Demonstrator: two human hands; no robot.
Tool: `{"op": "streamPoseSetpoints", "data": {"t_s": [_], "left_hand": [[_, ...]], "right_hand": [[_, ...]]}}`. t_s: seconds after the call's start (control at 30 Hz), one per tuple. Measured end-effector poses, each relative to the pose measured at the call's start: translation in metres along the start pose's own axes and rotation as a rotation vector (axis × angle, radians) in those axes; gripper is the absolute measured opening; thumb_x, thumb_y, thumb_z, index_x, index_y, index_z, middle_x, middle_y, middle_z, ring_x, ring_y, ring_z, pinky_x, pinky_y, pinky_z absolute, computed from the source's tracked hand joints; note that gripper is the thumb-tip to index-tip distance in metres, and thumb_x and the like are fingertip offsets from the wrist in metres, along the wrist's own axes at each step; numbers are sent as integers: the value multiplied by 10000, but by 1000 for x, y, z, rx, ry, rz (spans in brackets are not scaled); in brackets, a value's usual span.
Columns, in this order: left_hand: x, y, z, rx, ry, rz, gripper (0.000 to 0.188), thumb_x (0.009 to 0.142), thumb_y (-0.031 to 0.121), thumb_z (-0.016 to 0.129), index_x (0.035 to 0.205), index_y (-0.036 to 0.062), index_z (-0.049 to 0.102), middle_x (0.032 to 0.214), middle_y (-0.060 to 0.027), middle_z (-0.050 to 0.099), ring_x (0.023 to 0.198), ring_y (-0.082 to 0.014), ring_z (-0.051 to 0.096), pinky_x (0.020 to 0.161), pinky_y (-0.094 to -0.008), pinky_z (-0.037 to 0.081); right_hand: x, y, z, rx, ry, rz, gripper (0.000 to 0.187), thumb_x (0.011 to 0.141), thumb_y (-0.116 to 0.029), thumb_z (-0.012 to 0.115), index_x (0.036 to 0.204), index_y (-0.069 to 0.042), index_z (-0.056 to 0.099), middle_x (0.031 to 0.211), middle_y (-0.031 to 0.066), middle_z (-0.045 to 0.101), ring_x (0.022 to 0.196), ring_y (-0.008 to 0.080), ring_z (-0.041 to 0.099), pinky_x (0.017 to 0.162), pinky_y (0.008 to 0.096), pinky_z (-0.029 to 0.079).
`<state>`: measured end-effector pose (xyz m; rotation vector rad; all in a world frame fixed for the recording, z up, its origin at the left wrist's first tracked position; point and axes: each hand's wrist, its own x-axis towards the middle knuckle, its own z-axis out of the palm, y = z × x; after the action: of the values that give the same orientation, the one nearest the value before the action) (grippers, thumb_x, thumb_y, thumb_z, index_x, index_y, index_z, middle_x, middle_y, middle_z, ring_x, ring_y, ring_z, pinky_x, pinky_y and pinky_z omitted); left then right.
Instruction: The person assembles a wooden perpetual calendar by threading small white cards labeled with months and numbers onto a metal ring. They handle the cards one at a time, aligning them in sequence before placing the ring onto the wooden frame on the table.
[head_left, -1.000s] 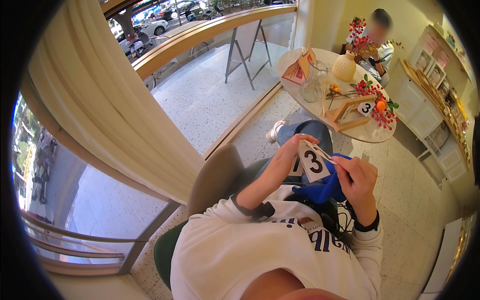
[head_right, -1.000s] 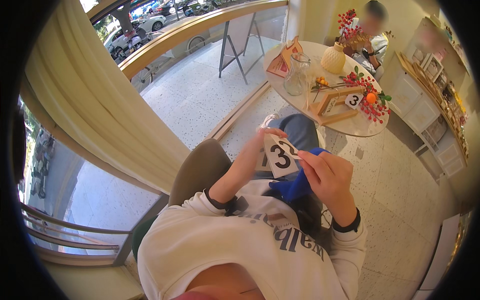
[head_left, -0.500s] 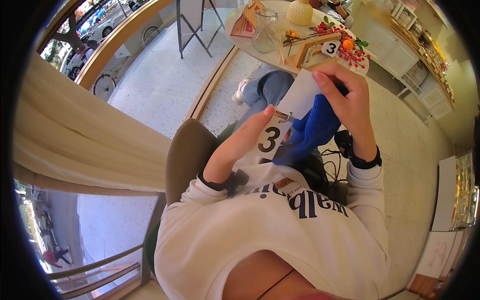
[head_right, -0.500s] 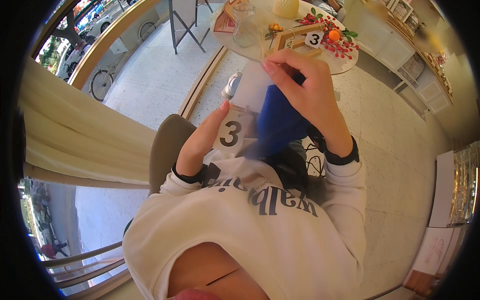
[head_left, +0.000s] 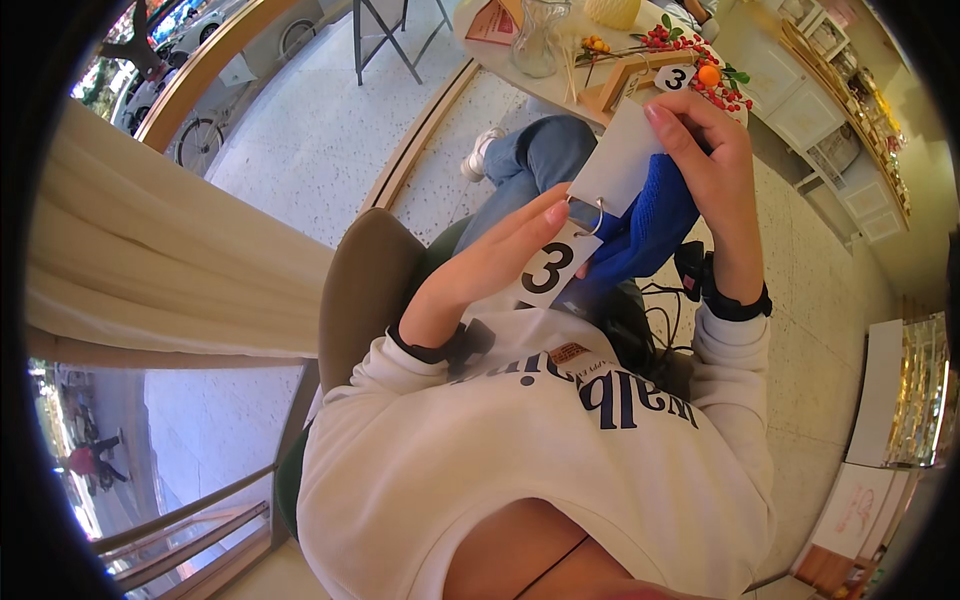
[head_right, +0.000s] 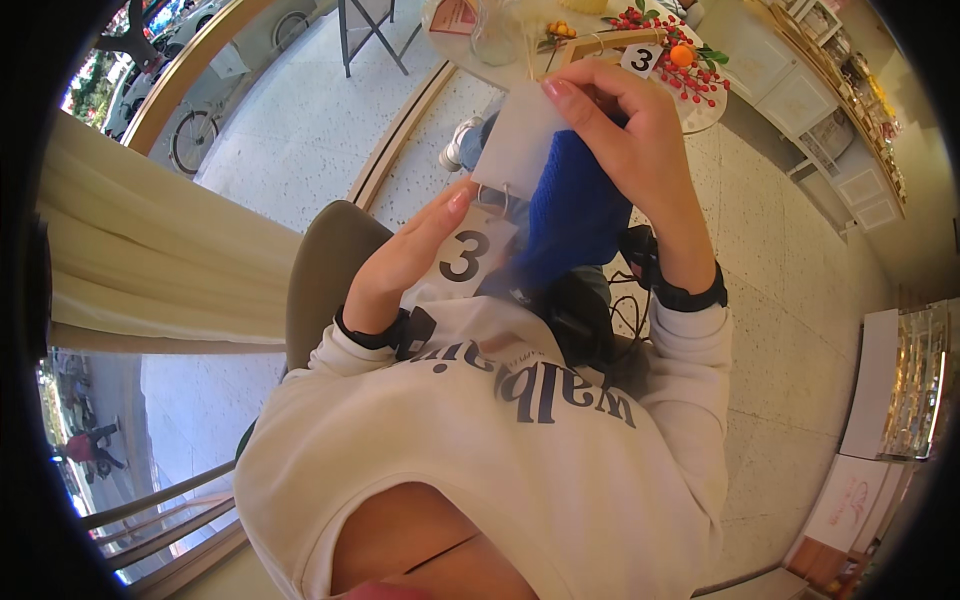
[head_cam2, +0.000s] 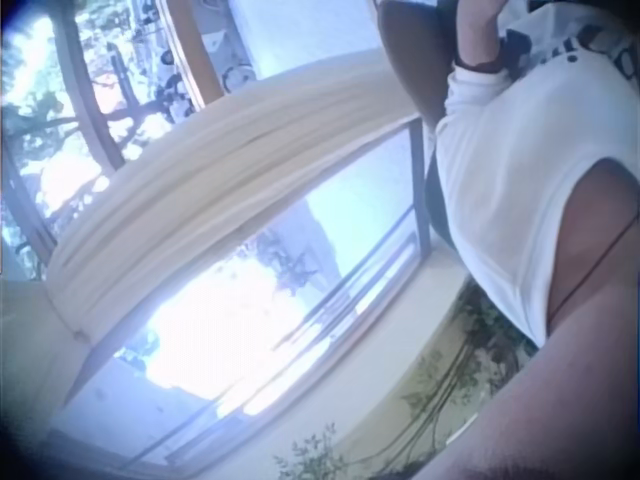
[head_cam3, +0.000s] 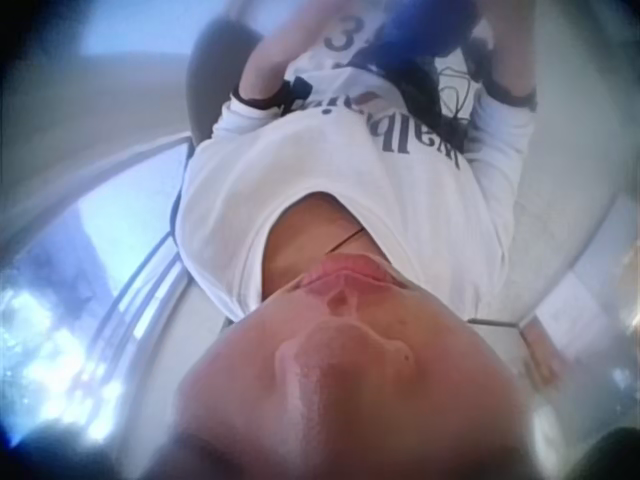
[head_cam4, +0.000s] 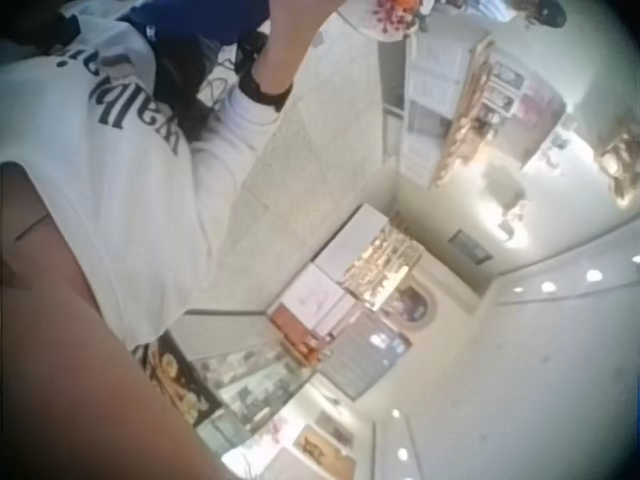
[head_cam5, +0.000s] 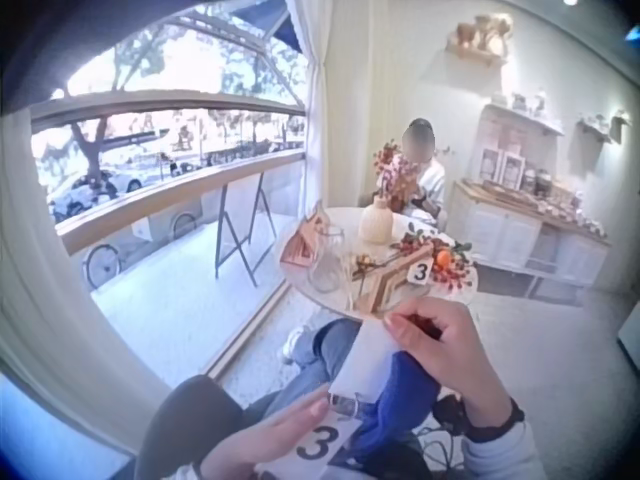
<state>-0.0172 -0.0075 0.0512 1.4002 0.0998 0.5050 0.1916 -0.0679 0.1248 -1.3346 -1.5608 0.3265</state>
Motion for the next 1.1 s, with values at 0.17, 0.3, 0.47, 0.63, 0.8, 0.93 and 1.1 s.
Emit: {"op": "streamPoseSetpoints", "data": {"t_s": [0.17, 0.3, 0.47, 0.63, 0.8, 0.93, 1.1], "left_hand": [[2, -1, -4, -230, -23, -239, 535, 1042, 459, 277, 1302, 49, 501, 851, -48, 634, 742, -87, 593, 672, -221, 485], [14, -22, -21, -619, 89, -168, 598, 1009, 538, 272, 1284, 79, 540, 830, -67, 644, 693, -109, 614, 589, -236, 500], [16, -23, -24, -566, 325, -77, 535, 1019, 490, 304, 1278, 76, 524, 919, -66, 636, 810, -135, 623, 681, -267, 512], [8, -26, -12, -392, 449, -25, 468, 1030, 443, 331, 1264, 85, 520, 1098, -44, 602, 1001, -136, 590, 849, -270, 481], [12, -26, -8, -484, 643, -88, 469, 1020, 461, 364, 1226, 79, 541, 1094, -45, 603, 992, -120, 594, 835, -248, 491], [13, -30, -9, -563, 684, -125, 458, 1004, 477, 402, 1161, 77, 560, 999, -42, 616, 908, -130, 611, 780, -253, 497], [9, -39, -16, -380, 641, -6, 510, 1008, 515, 353, 1194, 76, 535, 958, -48, 604, 873, -126, 589, 782, -252, 474]], "right_hand": [[11, 29, 7, -25, -21, 34, 230, 948, -228, 613, 1075, -37, 622, 803, -25, 591, 759, 47, 524, 692, 189, 403], [12, 49, 3, 37, 11, 1, 405, 920, -215, 652, 1269, -76, 500, 868, 18, 587, 822, 86, 549, 754, 223, 431], [-7, 17, 15, 263, -110, -1, 522, 834, -64, 717, 1286, -94, 458, 1002, 64, 566, 938, 134, 571, 842, 250, 447], [-14, -6, 62, 34, -56, -176, 255, 767, 13, 716, 991, -50, 611, 938, 81, 611, 912, 199, 591, 810, 314, 481], [-7, 3, 94, -346, 16, -553, 191, 742, -4, 697, 915, -50, 628, 926, 68, 610, 875, 277, 578, 776, 354, 478], [-14, 7, 94, -471, -67, -571, 185, 737, -37, 656, 920, -57, 635, 929, 56, 611, 875, 251, 572, 814, 349, 458], [-33, 3, 95, -532, -131, -687, 179, 719, -56, 624, 898, -54, 642, 929, 51, 618, 897, 230, 582, 828, 346, 449]]}}
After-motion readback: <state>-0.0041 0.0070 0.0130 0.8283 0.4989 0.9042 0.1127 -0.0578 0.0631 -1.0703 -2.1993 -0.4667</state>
